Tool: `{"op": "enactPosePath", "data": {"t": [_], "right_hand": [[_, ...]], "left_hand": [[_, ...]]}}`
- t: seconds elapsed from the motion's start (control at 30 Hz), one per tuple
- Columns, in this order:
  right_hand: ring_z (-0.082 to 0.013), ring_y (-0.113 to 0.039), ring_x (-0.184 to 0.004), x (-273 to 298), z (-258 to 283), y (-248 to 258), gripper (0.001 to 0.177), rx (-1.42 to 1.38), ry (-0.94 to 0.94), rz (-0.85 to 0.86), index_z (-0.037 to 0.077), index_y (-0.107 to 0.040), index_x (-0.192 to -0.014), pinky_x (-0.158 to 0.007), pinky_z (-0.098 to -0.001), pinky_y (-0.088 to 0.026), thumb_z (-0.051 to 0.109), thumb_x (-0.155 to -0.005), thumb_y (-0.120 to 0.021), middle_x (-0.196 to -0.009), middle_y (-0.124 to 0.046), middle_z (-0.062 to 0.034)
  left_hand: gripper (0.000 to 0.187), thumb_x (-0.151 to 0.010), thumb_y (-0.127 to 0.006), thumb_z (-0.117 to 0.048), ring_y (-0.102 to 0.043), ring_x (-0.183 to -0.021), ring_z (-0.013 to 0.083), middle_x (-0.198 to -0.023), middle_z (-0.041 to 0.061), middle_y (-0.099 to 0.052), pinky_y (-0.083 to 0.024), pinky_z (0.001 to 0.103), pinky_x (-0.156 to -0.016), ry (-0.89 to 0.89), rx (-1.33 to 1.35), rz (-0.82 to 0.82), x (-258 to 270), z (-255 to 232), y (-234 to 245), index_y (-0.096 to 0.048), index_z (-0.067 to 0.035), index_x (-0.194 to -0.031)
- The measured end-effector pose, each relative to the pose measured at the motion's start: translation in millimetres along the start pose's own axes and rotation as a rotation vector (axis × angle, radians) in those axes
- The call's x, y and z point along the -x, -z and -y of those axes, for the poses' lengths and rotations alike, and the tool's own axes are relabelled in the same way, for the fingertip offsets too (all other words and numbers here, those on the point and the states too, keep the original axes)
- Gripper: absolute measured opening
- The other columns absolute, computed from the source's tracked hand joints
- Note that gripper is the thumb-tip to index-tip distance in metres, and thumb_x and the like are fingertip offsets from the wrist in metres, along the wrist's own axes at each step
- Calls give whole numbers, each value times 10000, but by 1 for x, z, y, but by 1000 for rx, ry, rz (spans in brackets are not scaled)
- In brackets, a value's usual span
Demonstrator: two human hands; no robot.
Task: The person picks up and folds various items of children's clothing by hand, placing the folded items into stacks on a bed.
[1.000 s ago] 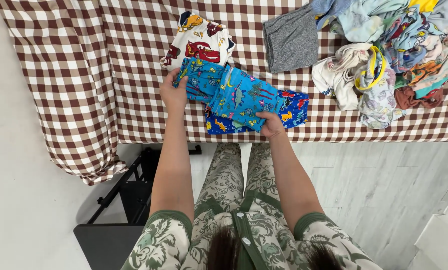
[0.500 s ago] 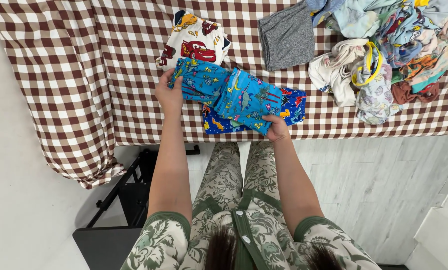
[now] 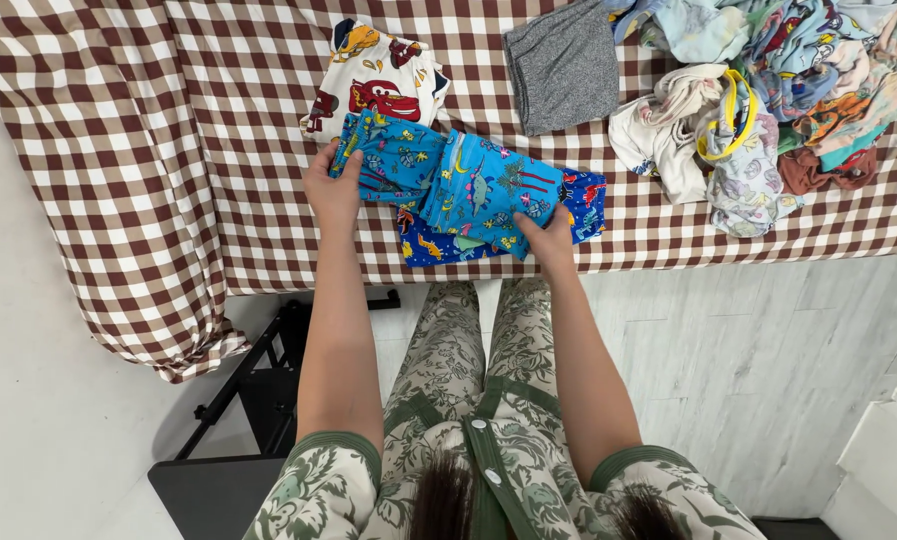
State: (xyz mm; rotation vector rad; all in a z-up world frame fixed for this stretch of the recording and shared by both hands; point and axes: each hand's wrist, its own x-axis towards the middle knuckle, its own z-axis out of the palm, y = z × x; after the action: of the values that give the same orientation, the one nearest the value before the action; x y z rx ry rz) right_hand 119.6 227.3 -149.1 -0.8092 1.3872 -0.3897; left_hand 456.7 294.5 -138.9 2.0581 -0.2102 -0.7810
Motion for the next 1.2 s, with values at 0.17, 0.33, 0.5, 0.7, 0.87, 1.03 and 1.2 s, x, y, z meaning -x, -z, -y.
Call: {"op": "enactPosePath", "data": {"t": [0.17,0.33,0.5,0.7,0.87,1.03,1.2], "right_hand": [[-409,-418,-1396,23,12,-28,595,986,658,-445,12,-497,-1454,-1185,-571,-329,244,-963,-737,-1474,-461,-226],[-536,-144,-1521,-4,12,-93,644,1178,816,-107,244,-425,-1586,-1148,-765,-45,494,-1015,-587,-1679,-240,-200],[-506,-138,-1527,-19,9,-120,618,1292,668,-168,299,-428,-1584,-1077,-842,18,541,-1022,-515,-1679,-219,-152],[-463,-119,-1558,-23,-7,-110,501,1346,605,-103,183,-540,-1451,-1120,-807,11,431,-1019,-489,-1703,-240,-179],[-394,-445,-1374,-5,-18,-65,520,600,666,-110,82,-577,-1417,-1136,-582,-318,435,-1045,-491,-1453,-515,-164],[-220,-666,-1052,1,-6,-6,654,-792,128,108,-41,-632,-1246,-953,-365,-534,557,-1055,-451,-1157,-703,-133],[-158,-651,-995,-5,-9,16,263,-487,-38,40,-2,-614,-1218,-858,-297,-542,96,-980,-668,-1133,-694,-90]], "left_hand": [[401,-905,-768,-115,-723,-957,133,-1107,117,-757,-593,276,-837,-22,145,56,12,-9,-1,-655,52,-1252],[393,-937,-750,-137,-704,-943,119,-1088,108,-749,-586,267,-825,-14,132,84,28,-19,-4,-642,62,-1257],[342,-966,-729,-142,-681,-928,98,-1073,100,-750,-580,259,-813,-125,128,163,62,-28,-16,-667,50,-1243],[318,-916,-772,-134,-693,-910,126,-1044,89,-736,-573,284,-809,-314,5,216,125,-56,-52,-694,9,-1189],[322,-870,-793,-132,-702,-896,238,-1020,120,-677,-573,336,-789,-431,-161,250,163,-65,-93,-697,-22,-1157],[375,-888,-743,-90,-668,-1033,327,-1142,159,-629,-560,392,-892,-487,-187,401,196,-40,-130,-655,-15,-1245],[462,-805,-750,-64,-611,-1086,434,-1180,207,-596,-513,456,-924,-570,-278,597,196,-8,-140,-593,42,-1226]]}}
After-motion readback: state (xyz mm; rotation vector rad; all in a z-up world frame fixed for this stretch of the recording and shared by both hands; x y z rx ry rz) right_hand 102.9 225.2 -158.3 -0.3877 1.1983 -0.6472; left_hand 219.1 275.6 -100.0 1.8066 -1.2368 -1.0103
